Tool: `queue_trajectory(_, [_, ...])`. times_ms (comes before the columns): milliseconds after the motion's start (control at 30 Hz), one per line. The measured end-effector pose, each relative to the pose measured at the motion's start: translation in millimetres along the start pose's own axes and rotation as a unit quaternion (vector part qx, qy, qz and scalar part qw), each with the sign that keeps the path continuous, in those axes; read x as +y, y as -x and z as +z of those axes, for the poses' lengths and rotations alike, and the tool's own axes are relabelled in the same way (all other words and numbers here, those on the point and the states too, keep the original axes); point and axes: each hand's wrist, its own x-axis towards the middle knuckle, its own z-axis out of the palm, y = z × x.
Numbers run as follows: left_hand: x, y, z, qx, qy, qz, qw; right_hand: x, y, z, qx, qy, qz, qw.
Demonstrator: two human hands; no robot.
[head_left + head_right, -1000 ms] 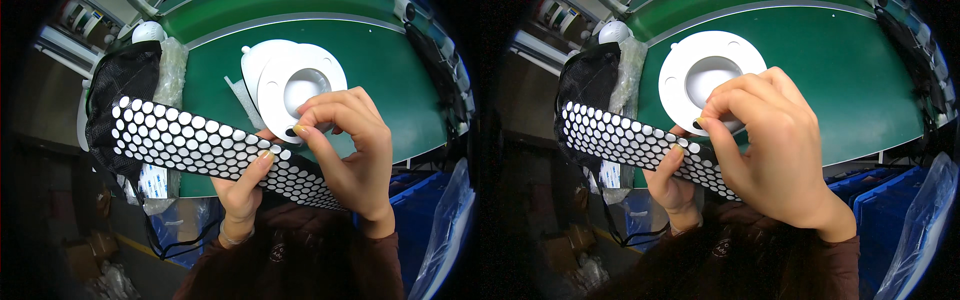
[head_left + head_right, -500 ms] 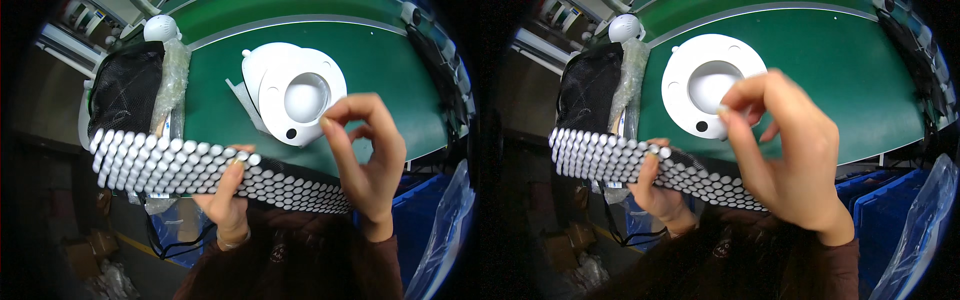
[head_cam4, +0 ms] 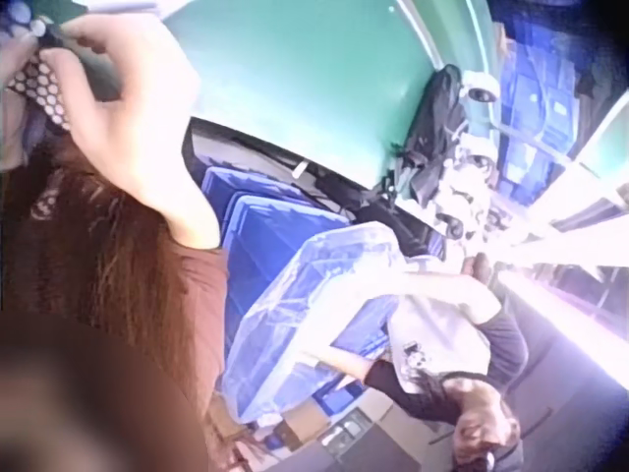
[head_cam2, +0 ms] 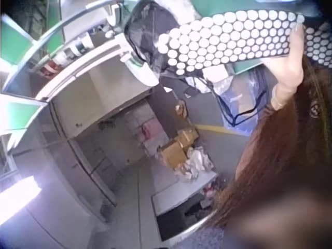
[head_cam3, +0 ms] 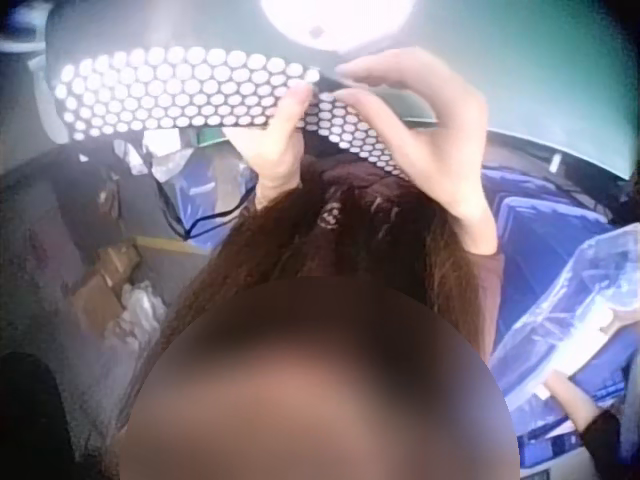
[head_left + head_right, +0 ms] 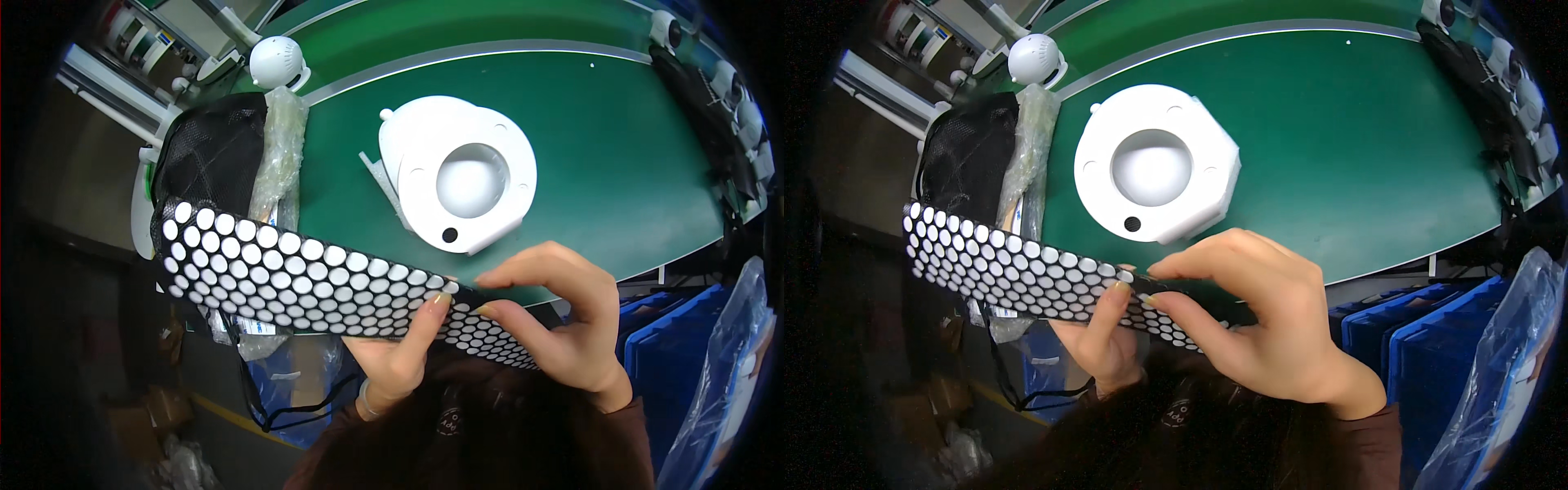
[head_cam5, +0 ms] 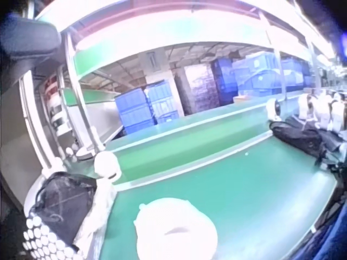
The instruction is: Assembling security camera components by peeling rubber pads from an adhesive sheet and applying them to the camera base.
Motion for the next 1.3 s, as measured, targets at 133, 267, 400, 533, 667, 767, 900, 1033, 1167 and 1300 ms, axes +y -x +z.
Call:
queue_trajectory(133, [-2.3,5.2,5.2,-0.015,-0.009,0.044,0.999,-1.6,2.4,-0.1,0.007,0.075,-0.043,0.996])
queue_trajectory(267, [-6.0,3.8,12.0,-0.022,-0.065,0.120,0.990,-0.9,5.6,3.1,0.065,0.115,-0.081,0.988])
queue_trajectory(400, [-6.3,5.6,11.8,-0.033,-0.102,0.135,0.985,-1.2,10.0,5.1,0.106,0.147,-0.113,0.977])
queue_trajectory(533, [-6.2,4.9,10.0,-0.042,-0.145,0.148,0.977,2.5,9.4,6.9,0.123,0.157,-0.139,0.970])
queue_trajectory(667, [-4.4,7.6,7.9,-0.030,-0.165,0.135,0.977,-4.0,10.0,4.6,0.077,0.097,-0.056,0.991])
queue_trajectory(767, [-3.4,7.1,10.5,-0.033,-0.146,0.146,0.978,-6.6,11.5,6.2,0.093,0.089,-0.041,0.991])
queue_trajectory(900, [-2.2,6.7,11.8,-0.021,-0.140,0.177,0.974,-6.6,12.4,6.5,0.093,0.086,-0.039,0.991])
queue_trajectory(1033, [6.9,-1.8,4.8,-0.154,-0.310,0.197,0.917,-3.6,12.3,5.4,0.105,0.074,-0.029,0.991])
queue_trajectory(1167, [-2.5,5.8,10.2,-0.073,-0.188,0.206,0.958,-7.7,11.9,5.7,0.092,0.093,-0.040,0.991])
queue_trajectory(1300, [-2.4,8.7,9.4,-0.049,-0.221,0.178,0.958,-6.0,13.9,6.9,0.099,0.128,-0.072,0.984])
